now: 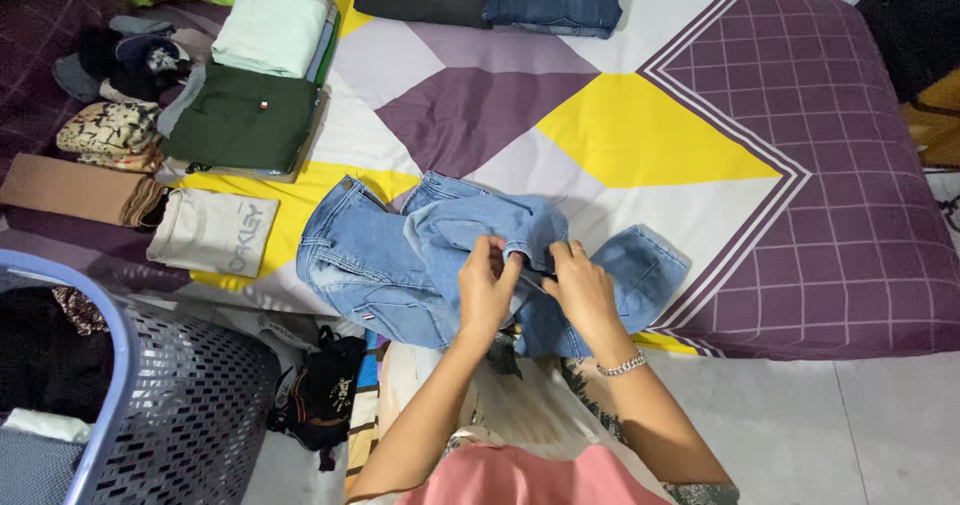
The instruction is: The person folds a pair of dark blue jeans on a bed, smoothing and aligning the legs before folding them into a compact rectangle. They then pick up a light blue denim jacket from a laundry basket and begin to unfold and smooth it on the bed.
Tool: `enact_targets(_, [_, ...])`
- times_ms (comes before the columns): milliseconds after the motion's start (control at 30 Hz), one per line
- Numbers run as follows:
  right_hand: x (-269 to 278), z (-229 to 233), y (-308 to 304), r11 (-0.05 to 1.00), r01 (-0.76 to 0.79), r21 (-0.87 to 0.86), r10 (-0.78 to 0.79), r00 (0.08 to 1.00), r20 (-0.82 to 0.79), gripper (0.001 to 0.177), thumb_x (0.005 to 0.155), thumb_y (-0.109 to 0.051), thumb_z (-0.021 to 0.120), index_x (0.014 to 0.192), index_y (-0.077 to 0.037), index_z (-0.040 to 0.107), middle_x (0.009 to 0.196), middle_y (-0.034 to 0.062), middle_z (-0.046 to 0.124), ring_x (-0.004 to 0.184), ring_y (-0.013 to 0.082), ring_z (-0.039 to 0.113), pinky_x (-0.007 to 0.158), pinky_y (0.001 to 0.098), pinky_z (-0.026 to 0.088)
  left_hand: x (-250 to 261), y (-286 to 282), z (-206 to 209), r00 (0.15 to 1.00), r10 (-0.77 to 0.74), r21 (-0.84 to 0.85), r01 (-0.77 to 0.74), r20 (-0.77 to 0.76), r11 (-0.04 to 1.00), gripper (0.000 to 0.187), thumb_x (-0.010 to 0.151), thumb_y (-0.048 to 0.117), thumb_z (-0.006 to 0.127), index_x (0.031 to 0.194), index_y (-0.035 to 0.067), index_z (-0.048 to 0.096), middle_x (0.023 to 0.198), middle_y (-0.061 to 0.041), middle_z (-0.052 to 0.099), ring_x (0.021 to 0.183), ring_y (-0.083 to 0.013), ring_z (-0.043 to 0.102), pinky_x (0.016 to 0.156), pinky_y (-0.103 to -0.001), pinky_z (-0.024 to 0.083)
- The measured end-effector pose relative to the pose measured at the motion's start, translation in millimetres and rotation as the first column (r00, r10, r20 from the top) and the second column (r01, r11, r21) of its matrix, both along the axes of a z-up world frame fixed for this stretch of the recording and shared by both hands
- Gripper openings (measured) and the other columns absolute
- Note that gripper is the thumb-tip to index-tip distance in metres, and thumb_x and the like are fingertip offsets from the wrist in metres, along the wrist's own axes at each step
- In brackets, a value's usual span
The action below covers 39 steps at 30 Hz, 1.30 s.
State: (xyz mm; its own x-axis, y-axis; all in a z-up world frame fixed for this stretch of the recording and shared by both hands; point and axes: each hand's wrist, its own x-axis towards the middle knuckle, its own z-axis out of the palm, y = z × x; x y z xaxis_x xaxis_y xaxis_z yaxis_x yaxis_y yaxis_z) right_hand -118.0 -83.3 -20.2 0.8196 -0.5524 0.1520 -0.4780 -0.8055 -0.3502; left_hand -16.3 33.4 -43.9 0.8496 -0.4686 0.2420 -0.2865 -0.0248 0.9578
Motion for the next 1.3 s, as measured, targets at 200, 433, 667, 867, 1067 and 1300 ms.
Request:
enact_targets(200, [-6.7,-20.0,-59.5,0.958,0.096,0.269,-0.213,0.867,0.45,0.02,0.09,-0.014,0.072,0.109,-0.006,0.071,0.093,0.0137,0.076,0.082,0.0291,0.073,0.071,0.0401,0.057,9.5,9.4,7.0,0.983,-0.09,0.024,0.088,0.158,0.996,0.024,0.086,0.004,0.07,0.109,0.002,0.065,0.085,-0.01,0.062,0.068,-0.0161,0.058,0.063,-0.031,0.05])
enact_targets(433, [-51.7,-61.7,-162.8,0.947,0.232,0.224,-0.313,0.827,0.466,0.03,0.092,-0.017,0.067,0.12,-0.007,0.071,0.12,0.0176,0.071,0.099,0.0284,0.067,0.087,0.0406,0.053,53.7,43.0,-33.6,0.991,-0.026,0.04,0.02,0.13,0.999,0.021,0.086,0.014,0.075,0.105,0.008,0.071,0.095,-0.01,0.067,0.075,-0.0214,0.063,0.07,-0.033,0.052])
enact_targets(667, [-73.8,-156.9,-159.5,0.859,0.325,0.395,-0.381,0.922,0.069,0.069,0.095,-0.057,0.063,0.139,-0.005,0.058,0.14,0.0279,0.06,0.133,0.0419,0.055,0.112,0.0494,0.041,189.0,166.7,-152.2,0.639,0.47,0.394,-0.758,0.608,0.52,0.06,0.078,0.04,0.085,0.121,0.003,0.065,0.121,-0.024,0.063,0.114,-0.0405,0.051,0.094,-0.054,0.043])
enact_targets(867, [-62.8,-166.3,-105.2,0.845,0.468,0.259,-0.363,0.857,-0.366,0.143,0.058,-0.066,0.093,0.161,-0.013,0.008,0.151,0.0414,0.029,0.138,0.051,0.036,0.111,0.0473,0.037,257.9,202.0,-217.0,0.797,0.603,0.627,-0.485,0.03,0.61,0.067,0.083,0.05,0.08,0.122,-0.002,0.065,0.12,-0.027,0.07,0.114,-0.0409,0.065,0.102,-0.049,0.049])
enact_targets(1067, [-20.8,-183.0,-70.7,0.857,0.336,0.391,-0.274,0.939,-0.207,0.082,0.081,-0.046,0.078,0.151,-0.019,0.044,0.124,0.0283,0.065,0.112,0.0445,0.064,0.091,0.0483,0.052,271.5,187.8,-234.5,0.698,0.677,0.495,-0.515,-0.231,0.7,0.066,0.075,0.041,0.084,0.123,-0.001,0.069,0.122,-0.022,0.071,0.112,-0.0344,0.068,0.094,-0.043,0.052])
enact_targets(1300, [-3.8,-120.0,-215.7,0.573,0.175,0.8,-0.448,0.885,0.128,0.023,0.094,-0.01,0.063,0.117,-0.007,0.064,0.09,0.0082,0.068,0.072,0.0168,0.062,0.055,0.0323,0.051,311.9,160.8,-138.1,0.858,0.2,-0.102,-0.279,-0.473,0.955,0.034,0.097,0.018,0.064,0.128,0.003,0.066,0.113,-0.007,0.071,0.098,-0.0179,0.065,0.086,-0.033,0.052])
